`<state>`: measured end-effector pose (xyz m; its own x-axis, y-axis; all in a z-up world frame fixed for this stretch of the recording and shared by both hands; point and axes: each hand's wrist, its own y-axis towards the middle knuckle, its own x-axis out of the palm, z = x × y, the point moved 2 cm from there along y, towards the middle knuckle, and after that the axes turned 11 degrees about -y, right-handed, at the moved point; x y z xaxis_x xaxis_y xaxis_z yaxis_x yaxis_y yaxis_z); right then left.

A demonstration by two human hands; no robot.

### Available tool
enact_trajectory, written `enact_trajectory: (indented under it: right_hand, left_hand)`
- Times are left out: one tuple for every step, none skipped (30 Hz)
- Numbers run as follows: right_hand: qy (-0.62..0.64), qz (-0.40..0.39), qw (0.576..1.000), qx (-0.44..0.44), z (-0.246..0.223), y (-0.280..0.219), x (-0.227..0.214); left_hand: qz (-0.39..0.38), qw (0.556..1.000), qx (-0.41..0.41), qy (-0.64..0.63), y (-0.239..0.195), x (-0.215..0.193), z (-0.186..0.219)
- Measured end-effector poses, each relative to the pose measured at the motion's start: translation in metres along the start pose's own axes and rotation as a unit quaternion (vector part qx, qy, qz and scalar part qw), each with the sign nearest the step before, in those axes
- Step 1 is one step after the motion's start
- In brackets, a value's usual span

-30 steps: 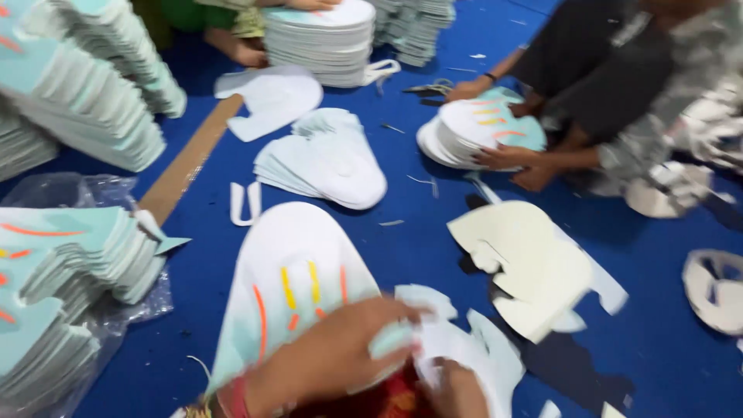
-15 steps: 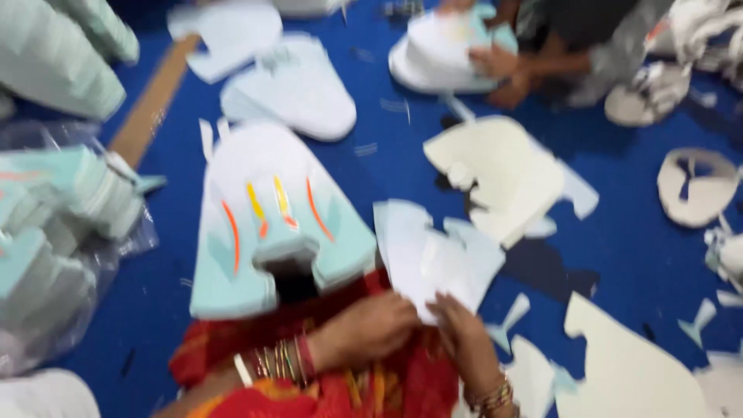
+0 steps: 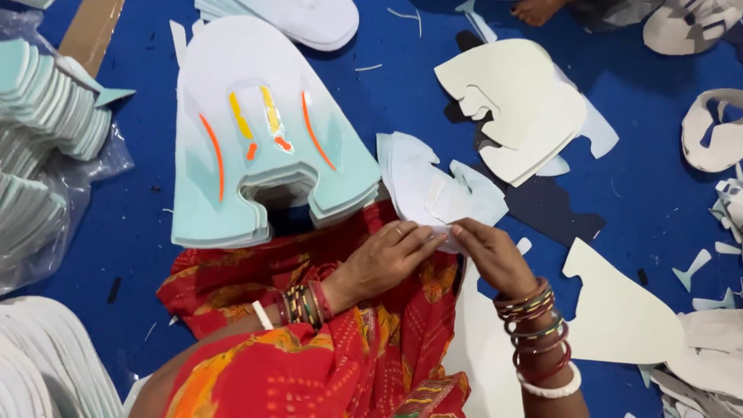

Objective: The person stacks and organizes shoe upper components on the floor of a manufacturing facility.

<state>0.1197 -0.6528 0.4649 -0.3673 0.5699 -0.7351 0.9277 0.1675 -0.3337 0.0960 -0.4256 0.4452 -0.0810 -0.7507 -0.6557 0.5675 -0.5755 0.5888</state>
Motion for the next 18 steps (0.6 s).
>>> enact_trajectory:
  right_hand:
    - [-0.004,-0.019,1.000,0.004,-0.006,0.000,-0.002]
    - [-0.008,-0.035,0.999,0.008,-0.011,0.002,-0.005]
    - [-0.009,-0.036,0.999,0.008,-0.017,0.003,-0.006]
    - [-0.033,-0.041,0.998,0.020,-0.023,0.004,-0.007]
    - [-0.058,-0.046,0.997,0.031,-0.028,0.006,-0.007]
    - [-0.058,-0.048,0.997,0.030,-0.030,0.007,-0.006]
    - [-0.078,-0.048,0.994,0.055,-0.032,0.008,-0.005]
    - [-0.098,-0.047,0.991,0.080,-0.033,0.010,-0.005]
    - [-0.098,-0.048,0.991,0.078,-0.029,0.011,-0.004]
    - [-0.094,-0.029,0.993,0.067,-0.024,0.013,-0.004]
    - [-0.090,-0.011,0.994,0.055,-0.020,0.015,-0.004]
    - [-0.089,-0.011,0.994,0.054,-0.020,0.018,-0.005]
    - [-0.065,0.002,0.995,0.081,-0.018,0.021,-0.007]
    - [-0.042,0.014,0.993,0.110,-0.016,0.022,-0.009]
    - [-0.042,0.013,0.993,0.111,-0.014,0.021,-0.009]
    - [-0.066,0.048,0.992,0.092,-0.013,0.022,-0.012]
    - [-0.089,0.082,0.990,0.072,-0.013,0.024,-0.015]
    - [-0.089,0.081,0.990,0.067,-0.011,0.029,-0.021]
  left_hand:
    - [0.011,0.999,0.001,0.032,0.000,0.003,0.002]
    - [0.022,0.998,0.004,0.064,0.002,0.005,0.002]
    - [0.022,0.998,0.003,0.064,0.002,0.008,0.001]
    - [0.018,0.997,-0.003,0.075,0.002,0.011,-0.001]
    - [0.014,0.996,-0.010,0.087,0.002,0.013,-0.003]
    - [0.013,0.996,-0.012,0.088,0.000,0.017,-0.004]
    - [0.016,0.996,-0.013,0.089,-0.003,0.021,-0.006]
    - [0.019,0.996,-0.013,0.090,-0.005,0.024,-0.009]
    - [0.019,0.996,-0.015,0.092,-0.005,0.024,-0.007]
    - [0.026,0.995,-0.009,0.094,-0.004,0.024,-0.005]
    - [0.033,0.995,-0.004,0.096,-0.003,0.024,-0.003]
    - [0.033,0.995,-0.004,0.097,-0.002,0.023,-0.003]
    - [0.030,0.995,0.005,0.096,-0.001,0.021,-0.003]
    - [0.027,0.995,0.014,0.093,0.000,0.021,-0.001]
    - [0.027,0.995,0.013,0.092,-0.001,0.025,-0.001]
    - [0.016,0.996,0.018,0.089,0.000,0.028,-0.002]
    - [0.005,0.996,0.022,0.085,0.001,0.031,-0.004]
    - [0.006,0.996,0.020,0.090,0.003,0.030,-0.003]
